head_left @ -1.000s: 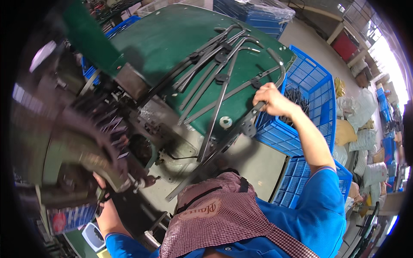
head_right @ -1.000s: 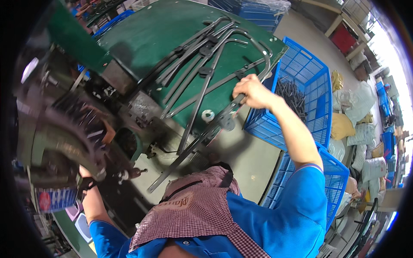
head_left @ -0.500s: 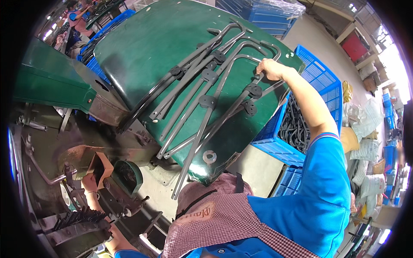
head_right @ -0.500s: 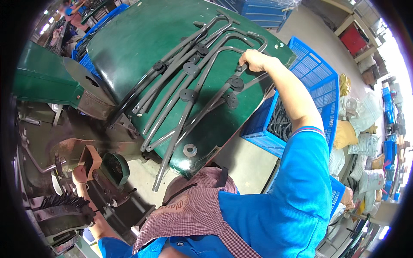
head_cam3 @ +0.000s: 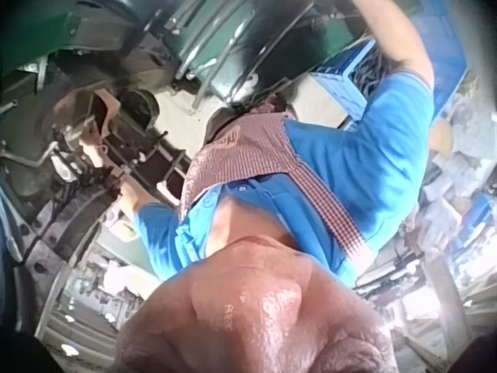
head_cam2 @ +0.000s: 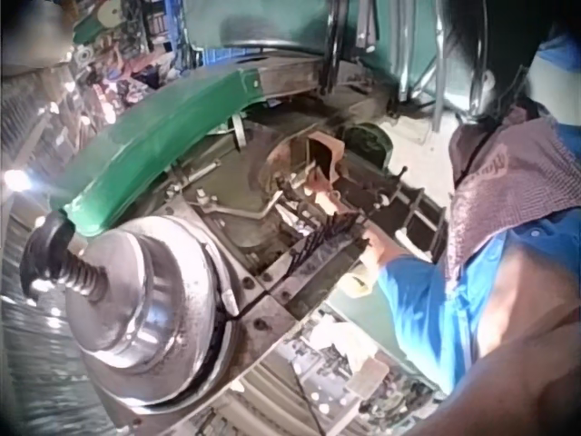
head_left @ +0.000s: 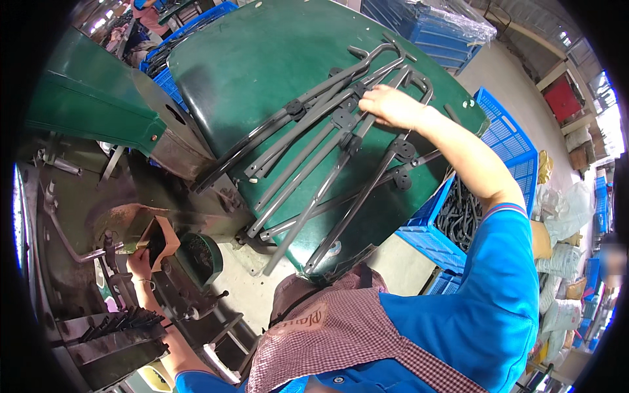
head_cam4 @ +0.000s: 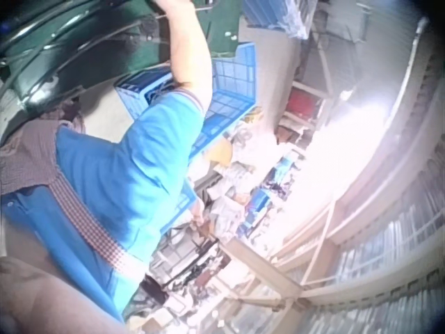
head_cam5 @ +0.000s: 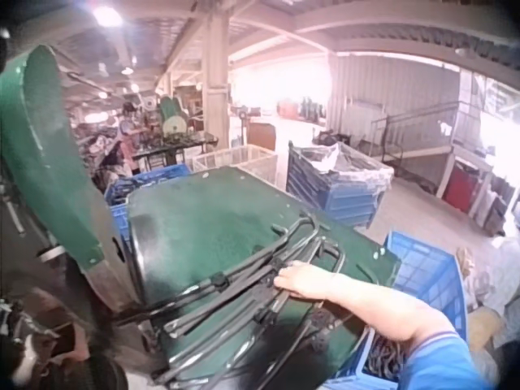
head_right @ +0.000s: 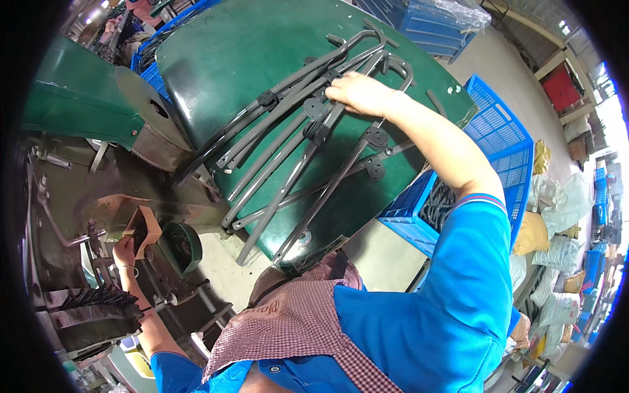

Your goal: The person repeatedly picks up long metal rods and small black plastic components, inserts the components into the rods, and places the assembled units into a blue crate. The process is repeated continuously at a workbench with bins of parts nearby.

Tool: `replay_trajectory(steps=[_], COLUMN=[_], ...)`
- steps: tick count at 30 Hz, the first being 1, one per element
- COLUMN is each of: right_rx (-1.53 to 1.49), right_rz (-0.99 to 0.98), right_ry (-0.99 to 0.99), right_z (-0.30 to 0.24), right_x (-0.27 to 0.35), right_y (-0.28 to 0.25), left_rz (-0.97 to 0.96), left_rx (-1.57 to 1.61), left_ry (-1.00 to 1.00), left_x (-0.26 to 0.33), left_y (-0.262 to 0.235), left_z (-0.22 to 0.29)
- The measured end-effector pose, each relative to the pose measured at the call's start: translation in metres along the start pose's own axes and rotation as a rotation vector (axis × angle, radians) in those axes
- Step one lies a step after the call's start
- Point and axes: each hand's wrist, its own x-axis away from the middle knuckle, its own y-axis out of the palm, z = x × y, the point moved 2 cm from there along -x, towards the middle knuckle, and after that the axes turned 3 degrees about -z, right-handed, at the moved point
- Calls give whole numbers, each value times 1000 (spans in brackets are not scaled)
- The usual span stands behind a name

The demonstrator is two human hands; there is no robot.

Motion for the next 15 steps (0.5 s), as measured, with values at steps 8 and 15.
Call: replay_trajectory(steps=[8,15], right_rx=[223,3], right_rz=[134,-37], right_ry=[-97,-167], right_z=[-25,-128], right_x=[-7,-36], right_y=[-115,-150], left_rz=[-185,-137], left_rx=[-294,-111], left_ry=[-232,-287], left_x=[-18,51], left_y=[14,-16], left_z=[0,2])
